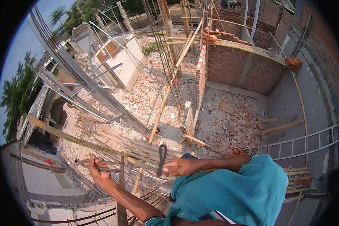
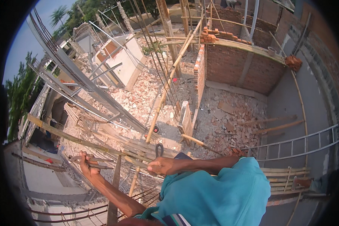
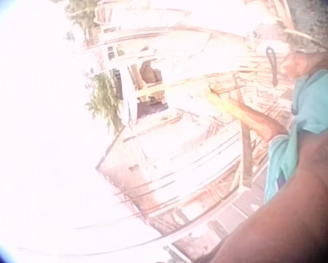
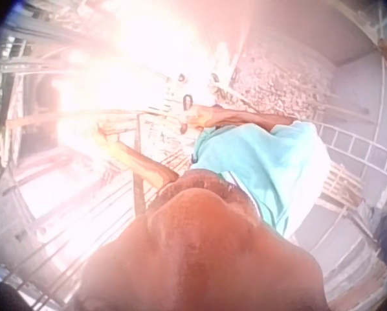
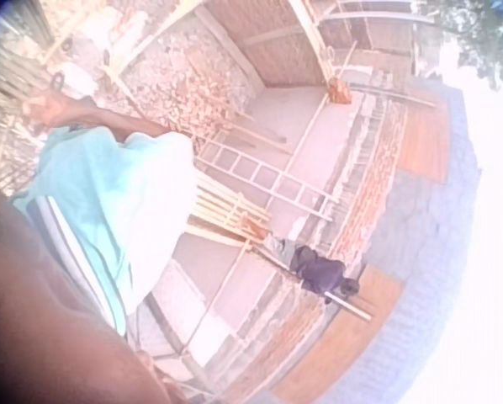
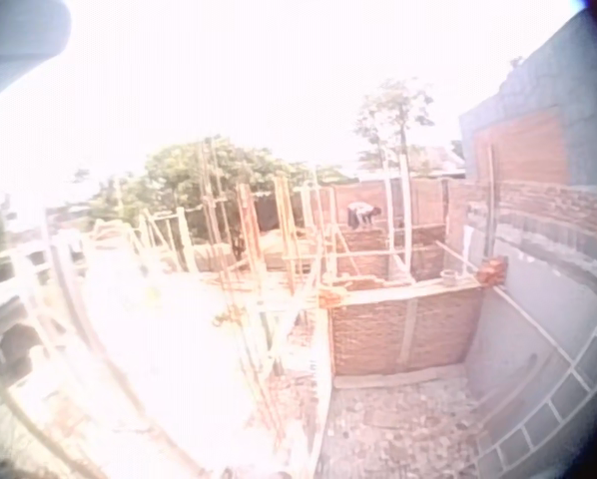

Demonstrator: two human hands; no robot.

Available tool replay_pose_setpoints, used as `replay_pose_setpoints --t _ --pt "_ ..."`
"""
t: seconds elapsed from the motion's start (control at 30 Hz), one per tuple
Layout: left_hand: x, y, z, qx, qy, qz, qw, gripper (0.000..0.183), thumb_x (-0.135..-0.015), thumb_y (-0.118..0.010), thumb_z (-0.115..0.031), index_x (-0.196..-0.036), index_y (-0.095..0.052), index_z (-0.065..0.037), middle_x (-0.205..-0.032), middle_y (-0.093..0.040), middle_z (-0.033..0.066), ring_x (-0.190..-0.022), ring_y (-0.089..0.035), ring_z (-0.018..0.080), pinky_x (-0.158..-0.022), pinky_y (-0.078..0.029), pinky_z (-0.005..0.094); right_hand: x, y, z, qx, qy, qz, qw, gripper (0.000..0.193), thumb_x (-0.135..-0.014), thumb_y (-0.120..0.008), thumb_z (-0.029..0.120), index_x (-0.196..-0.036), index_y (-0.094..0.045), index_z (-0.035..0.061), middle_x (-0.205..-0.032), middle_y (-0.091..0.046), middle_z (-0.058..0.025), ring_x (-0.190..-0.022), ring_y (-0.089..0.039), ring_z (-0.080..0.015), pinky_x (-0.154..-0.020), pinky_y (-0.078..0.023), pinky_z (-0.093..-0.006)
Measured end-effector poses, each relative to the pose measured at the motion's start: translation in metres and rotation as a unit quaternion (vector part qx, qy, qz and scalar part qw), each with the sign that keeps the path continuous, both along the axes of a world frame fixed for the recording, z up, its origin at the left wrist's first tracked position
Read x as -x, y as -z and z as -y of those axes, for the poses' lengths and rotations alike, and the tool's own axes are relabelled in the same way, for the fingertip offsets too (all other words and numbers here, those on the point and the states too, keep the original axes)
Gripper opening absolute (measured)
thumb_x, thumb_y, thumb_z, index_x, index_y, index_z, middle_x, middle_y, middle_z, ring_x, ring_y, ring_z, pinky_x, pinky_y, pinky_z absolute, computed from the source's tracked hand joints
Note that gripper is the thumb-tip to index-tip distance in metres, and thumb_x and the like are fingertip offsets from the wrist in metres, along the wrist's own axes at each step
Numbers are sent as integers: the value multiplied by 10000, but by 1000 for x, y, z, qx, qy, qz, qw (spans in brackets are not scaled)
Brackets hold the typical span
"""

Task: The person positions bamboo poles on a bamboo scaffolding platform and secures them using wire and pliers. They repeatedly wrap wire around pole joints and twist it to tighten the connections.

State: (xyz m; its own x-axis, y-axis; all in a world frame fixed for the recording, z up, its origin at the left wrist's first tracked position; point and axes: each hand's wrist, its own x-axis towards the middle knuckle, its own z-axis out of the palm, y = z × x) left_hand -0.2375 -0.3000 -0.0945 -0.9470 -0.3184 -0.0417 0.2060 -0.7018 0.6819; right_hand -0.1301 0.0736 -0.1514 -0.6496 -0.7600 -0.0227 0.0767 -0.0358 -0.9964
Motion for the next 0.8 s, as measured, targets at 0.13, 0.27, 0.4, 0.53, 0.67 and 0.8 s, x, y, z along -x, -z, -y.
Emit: replay_pose_setpoints --t 0.13,0.27,0.4,0.53,0.67,0.8 --pt "3 17 2 -10 -3 30 999 70 -1030 -619 -95 -1090 -586 -106 -803 -642 4 -608 -576 95 -540 -538 233 -12 5 -14 -40 11 2 999 520 -1120 -369 479 -1002 -626 43 -709 -507 -22 -653 -541 -120 -599 -451 -326" --pt "7 19 -1 -23 -2 43 999 63 -1031 -612 -83 -1086 -586 -98 -812 -636 9 -629 -572 98 -552 -537 242 -13 11 -28 -55 -13 18 998 492 -1123 -385 461 -986 -618 50 -758 -556 -47 -620 -550 -133 -600 -454 -325" --pt "10 21 4 -9 12 17 1000 57 -1033 -608 -79 -1084 -586 -90 -820 -634 20 -637 -564 108 -582 -539 259 -20 22 -27 11 88 -204 975 469 -1124 -412 423 -971 -640 42 -752 -567 -38 -616 -559 -134 -596 -468 -319" --pt "10 21 12 -16 32 -43 998 52 -1037 -596 -66 -1086 -580 -70 -831 -628 35 -641 -561 118 -614 -535 273 -24 26 -30 -39 45 -59 996 458 -1116 -451 403 -982 -657 16 -729 -571 -22 -587 -549 -117 -564 -475 -298" --pt "5 16 17 -14 -1 -36 999 96 -1027 -605 -44 -1101 -545 -37 -828 -608 66 -638 -543 132 -605 -534 285 -22 18 -34 -32 -12 112 993 481 -1103 -473 425 -1015 -671 -4 -696 -587 -36 -515 -535 -119 -498 -468 -293" --pt "2 12 20 -1 5 -37 999 80 -1030 -601 -52 -1097 -559 -42 -841 -633 67 -641 -570 131 -624 -540 285 -22 7 -31 -20 40 76 996 471 -1088 -510 430 -1053 -683 -7 -646 -583 -36 -507 -580 -112 -483 -485 -279"
